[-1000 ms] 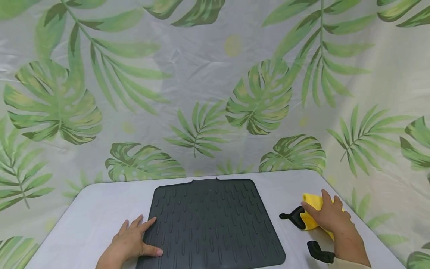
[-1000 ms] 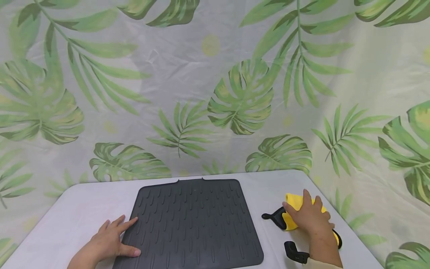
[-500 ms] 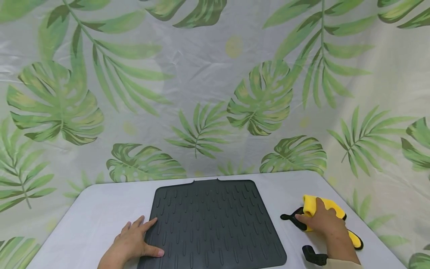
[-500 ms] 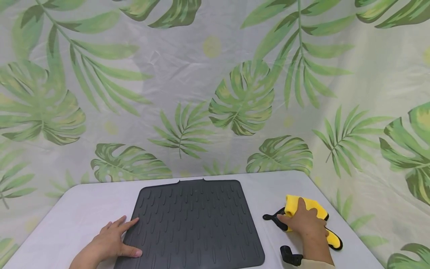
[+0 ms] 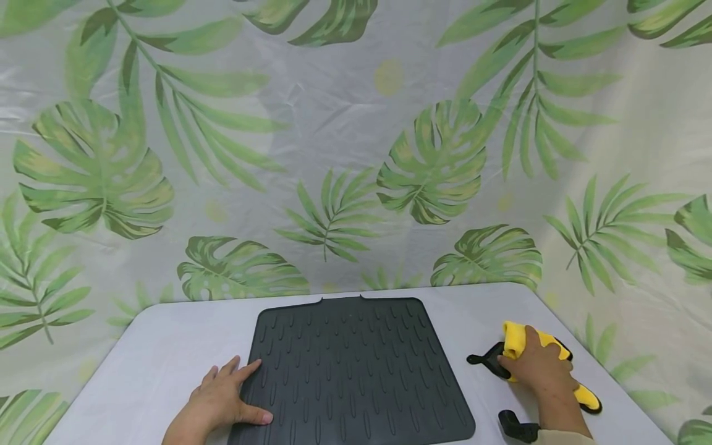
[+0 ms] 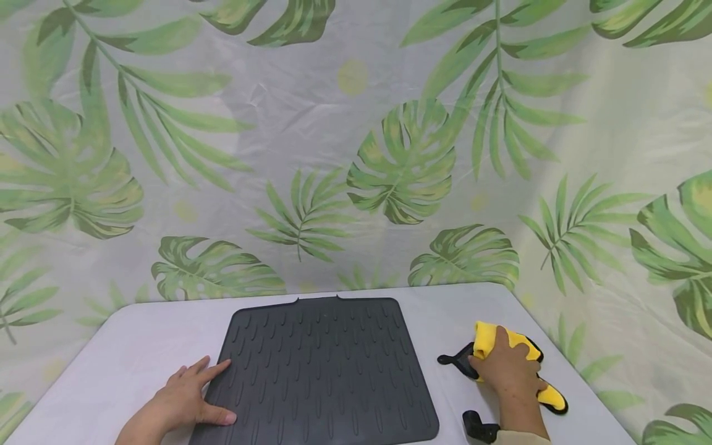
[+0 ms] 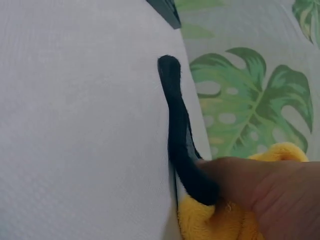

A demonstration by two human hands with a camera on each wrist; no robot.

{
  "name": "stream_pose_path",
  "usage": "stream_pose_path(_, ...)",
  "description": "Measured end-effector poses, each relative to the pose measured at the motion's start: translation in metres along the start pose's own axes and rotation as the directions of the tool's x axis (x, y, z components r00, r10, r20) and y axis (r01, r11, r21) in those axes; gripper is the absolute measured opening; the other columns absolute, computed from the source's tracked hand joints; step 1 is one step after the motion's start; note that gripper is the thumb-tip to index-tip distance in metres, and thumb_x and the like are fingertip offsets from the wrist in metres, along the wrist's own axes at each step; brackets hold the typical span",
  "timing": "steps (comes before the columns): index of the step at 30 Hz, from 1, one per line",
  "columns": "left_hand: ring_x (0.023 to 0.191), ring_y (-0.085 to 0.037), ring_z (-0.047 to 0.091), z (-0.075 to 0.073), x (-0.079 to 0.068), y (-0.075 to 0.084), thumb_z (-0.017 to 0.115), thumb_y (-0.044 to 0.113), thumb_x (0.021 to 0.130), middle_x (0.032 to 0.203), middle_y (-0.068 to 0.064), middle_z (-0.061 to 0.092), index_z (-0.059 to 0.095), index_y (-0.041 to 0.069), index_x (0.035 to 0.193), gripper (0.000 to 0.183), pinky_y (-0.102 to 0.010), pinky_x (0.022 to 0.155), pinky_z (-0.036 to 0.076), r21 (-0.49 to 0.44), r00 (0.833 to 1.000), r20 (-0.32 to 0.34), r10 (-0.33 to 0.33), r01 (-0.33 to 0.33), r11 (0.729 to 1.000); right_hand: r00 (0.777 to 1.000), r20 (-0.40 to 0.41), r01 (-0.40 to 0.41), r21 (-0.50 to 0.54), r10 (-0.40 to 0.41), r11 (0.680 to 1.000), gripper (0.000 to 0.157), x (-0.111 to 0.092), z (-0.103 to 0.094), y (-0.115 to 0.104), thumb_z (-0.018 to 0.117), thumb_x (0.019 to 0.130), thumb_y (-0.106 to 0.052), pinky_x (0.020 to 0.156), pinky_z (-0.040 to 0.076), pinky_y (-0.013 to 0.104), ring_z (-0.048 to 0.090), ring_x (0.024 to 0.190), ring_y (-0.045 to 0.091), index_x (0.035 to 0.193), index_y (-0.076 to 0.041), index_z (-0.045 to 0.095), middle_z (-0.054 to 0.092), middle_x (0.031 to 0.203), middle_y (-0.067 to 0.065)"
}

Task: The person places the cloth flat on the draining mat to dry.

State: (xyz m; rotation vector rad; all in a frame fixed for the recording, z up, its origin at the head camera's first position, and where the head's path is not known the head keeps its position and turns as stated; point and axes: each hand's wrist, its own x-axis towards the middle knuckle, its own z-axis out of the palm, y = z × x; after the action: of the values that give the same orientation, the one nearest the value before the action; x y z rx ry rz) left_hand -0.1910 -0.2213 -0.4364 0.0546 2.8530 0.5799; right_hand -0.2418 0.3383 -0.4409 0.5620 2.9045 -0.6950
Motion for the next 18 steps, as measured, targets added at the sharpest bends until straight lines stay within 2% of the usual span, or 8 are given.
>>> stream_pose_path(4, 0.124, -0.062, 0.013, -0.0004, -0.0002, 0.0002, 0.075, 0.067, 0.048, 0.143, -0.028, 0.027, 0.042, 0.015, 0.14, 0.111, -0.072, 0.088, 0.022, -0.013, 1.0, 0.006, 0.001, -0.001, 1.0, 0.999, -0.051, 0.018, 0.002, -0.017, 1.0, 0.095, -0.0003, -0.0007, 0.0014, 0.067, 0.078, -0.047, 0.068, 0.028, 0.078, 0.025, 0.098, 0.069, 0.144, -0.008, 0.011, 0.02, 0.114, 0.046)
stream_pose_path(10, 0.124, -0.062, 0.013, -0.0009, 0.0004, 0.0003, 0.075, 0.067, 0.048, 0.143, -0.028, 0.026, 0.041, 0.015, 0.14, 0.111, -0.072, 0.088, 0.023, -0.007, 1.0, 0.007, -0.002, 0.002, 1.0, 0.991, -0.119, 0.052, -0.005, -0.052, 0.999, 0.075, -0.0035, -0.0043, 0.0014, 0.069, 0.079, -0.032, 0.06, 0.04, 0.064, 0.036, 0.092, 0.062, 0.135, -0.003, 0.029, 0.033, 0.102, 0.041)
stream_pose_path(18, 0.124, -0.062, 0.012, -0.0005, 0.0003, -0.0002, 0.075, 0.067, 0.049, 0.143, -0.029, 0.026, 0.041, 0.014, 0.14, 0.111, -0.072, 0.09, 0.021, -0.011, 1.0, 0.007, 0.003, -0.003, 1.0, 0.975, -0.214, 0.065, 0.023, -0.058, 0.998, 0.063, -0.0061, -0.008, 0.0047, 0.065, 0.079, -0.022, 0.05, 0.04, 0.052, 0.047, 0.076, 0.054, 0.13, 0.0, 0.033, 0.034, 0.094, 0.035)
